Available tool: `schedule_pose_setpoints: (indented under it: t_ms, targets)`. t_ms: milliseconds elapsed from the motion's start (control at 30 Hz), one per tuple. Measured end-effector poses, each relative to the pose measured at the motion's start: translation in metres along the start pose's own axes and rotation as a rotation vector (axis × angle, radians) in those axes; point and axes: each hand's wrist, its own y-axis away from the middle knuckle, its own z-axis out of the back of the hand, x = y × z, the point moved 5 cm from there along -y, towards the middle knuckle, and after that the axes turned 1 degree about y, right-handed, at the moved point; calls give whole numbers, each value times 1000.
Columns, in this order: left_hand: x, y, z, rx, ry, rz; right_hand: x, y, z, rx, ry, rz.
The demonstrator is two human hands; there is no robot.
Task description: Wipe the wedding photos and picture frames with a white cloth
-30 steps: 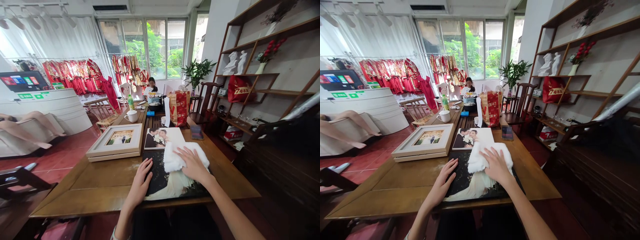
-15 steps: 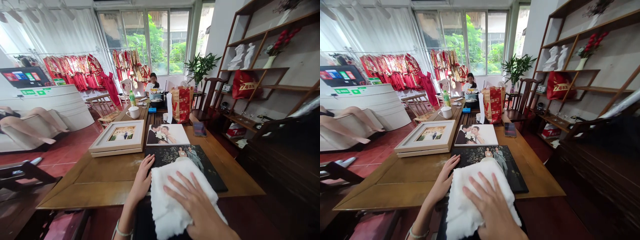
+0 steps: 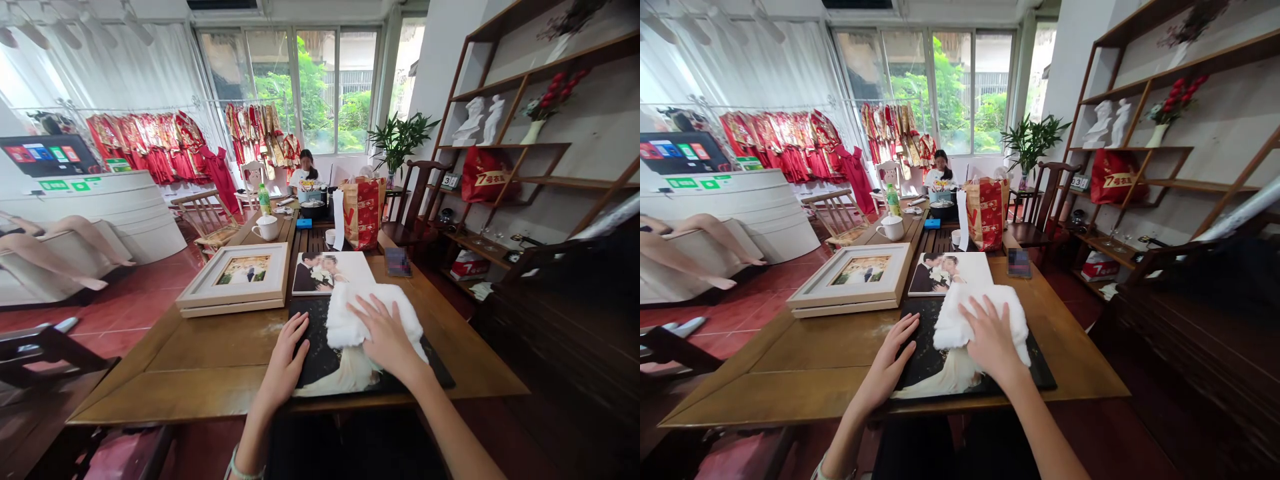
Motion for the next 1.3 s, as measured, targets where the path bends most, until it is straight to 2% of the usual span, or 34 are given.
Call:
schedule_pose_setpoints:
  t_ms: [100, 167, 233, 300, 367, 433, 600, 667, 733, 833, 1000, 1100, 1200, 1300]
  targets:
    - [1, 0, 0, -20, -2, -16, 29, 44, -2, 47, -34, 143]
    - [1, 0, 0, -31, -4, -27, 42, 71, -1, 126, -88, 228]
    - [1, 1, 0, -29, -1, -36, 48, 89, 1, 213, -141, 305]
    - [0, 1, 0, -22, 3, -43, 45, 95, 6, 252, -186, 374]
    - [-1, 1, 0, -20, 3, -36, 35, 88, 11, 231, -224, 411]
    - [-1, 0, 1, -21, 0, -17, 20, 70, 15, 195, -243, 414]
    - [-2, 0, 0, 1, 10, 8, -20, -1, 14, 98, -192, 292]
    - [-1, 0, 0, 6, 18, 9, -25, -22, 10, 74, -169, 244]
    - [0, 0, 0, 9, 23, 12, -23, -31, 6, 59, -157, 217]
    - [1, -1, 0, 7, 25, 21, -6, -18, 1, 46, -118, 201]
    - [-1, -1, 1, -13, 48, 18, 39, 51, 2, 135, -86, 311]
    - [-1, 1, 2, -12, 80, -1, 51, 83, 8, 217, -153, 396]
    - [0, 1, 1, -9, 76, -16, 43, 84, 14, 244, -233, 415]
    - [0, 0, 1, -16, 60, -9, 24, 53, 17, 236, -283, 406]
